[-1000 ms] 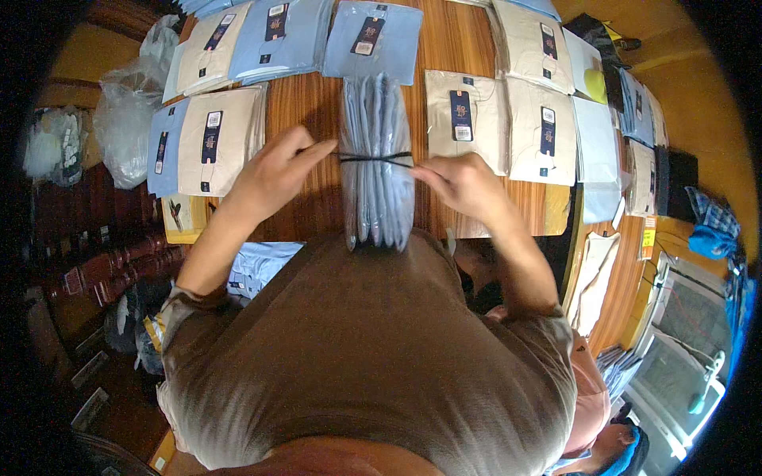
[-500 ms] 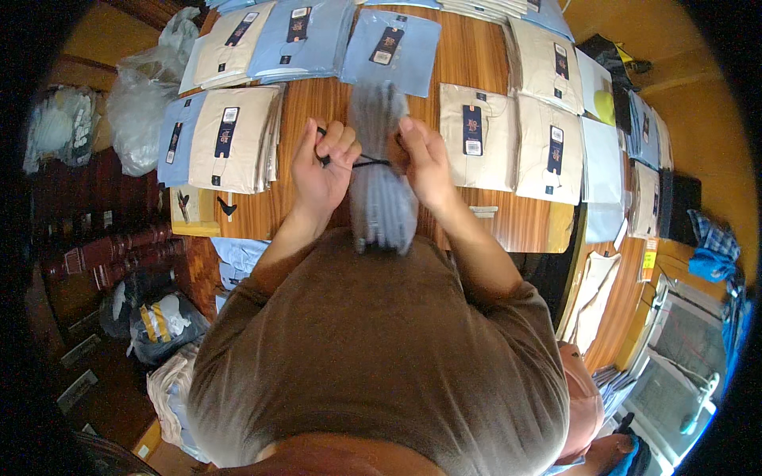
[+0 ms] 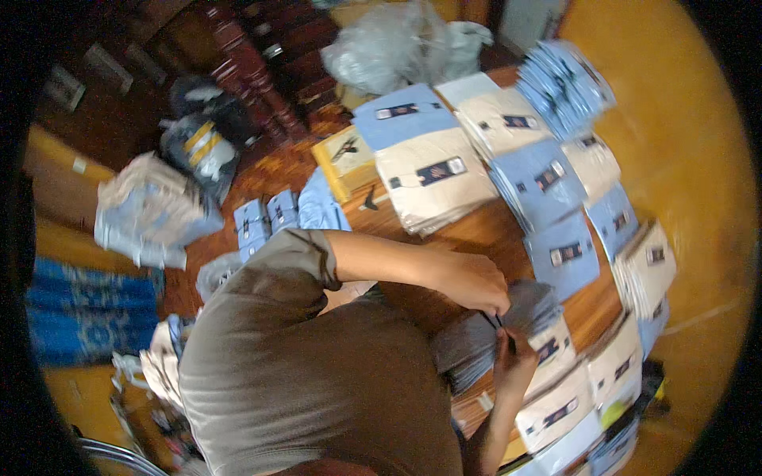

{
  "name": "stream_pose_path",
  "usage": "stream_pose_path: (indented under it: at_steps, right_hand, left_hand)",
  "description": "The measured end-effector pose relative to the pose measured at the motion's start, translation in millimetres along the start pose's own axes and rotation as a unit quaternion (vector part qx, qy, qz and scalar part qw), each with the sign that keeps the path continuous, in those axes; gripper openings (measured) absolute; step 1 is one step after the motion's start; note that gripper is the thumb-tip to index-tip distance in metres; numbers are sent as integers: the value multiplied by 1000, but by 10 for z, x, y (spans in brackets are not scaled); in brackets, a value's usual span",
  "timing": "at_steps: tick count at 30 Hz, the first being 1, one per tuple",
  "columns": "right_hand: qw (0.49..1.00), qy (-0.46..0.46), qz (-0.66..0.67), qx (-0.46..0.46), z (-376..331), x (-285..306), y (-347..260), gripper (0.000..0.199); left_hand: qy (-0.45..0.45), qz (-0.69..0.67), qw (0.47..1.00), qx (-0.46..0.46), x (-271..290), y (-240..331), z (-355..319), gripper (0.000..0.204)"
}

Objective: The person sorts and stacks packaged shirts by color on a table and the floor, then secures a stack with a black elastic band.

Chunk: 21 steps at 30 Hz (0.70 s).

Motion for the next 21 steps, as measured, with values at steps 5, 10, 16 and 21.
stream_pose_path:
  at_steps: [5, 10, 16, 21]
  right_hand:
    - [994, -41, 90, -46, 46, -124, -4, 16]
    - [985, 9, 173, -15, -74, 15, -158, 16]
    - [949, 88, 301, -30, -94, 179, 225, 24]
    - [952, 202, 229, -9, -172, 225, 200, 25]
  left_hand:
    - [47, 121, 992, -5, 342, 39, -301, 14]
    - [349, -234, 907, -30, -61, -464, -158, 13]
    - [312, -321, 894, 12, -512, -122, 121, 14]
    - [267, -307, 913, 13, -504, 109, 85, 18]
Point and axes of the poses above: each hand's wrist, its own z-axis towards the middle knuckle, its own x-axis out of the back of the hand, y = z × x, the point moved 10 cm from there along z, towards the middle knuckle, and after that the axes turned 12 degrees about -x, right-handed, at the moved point
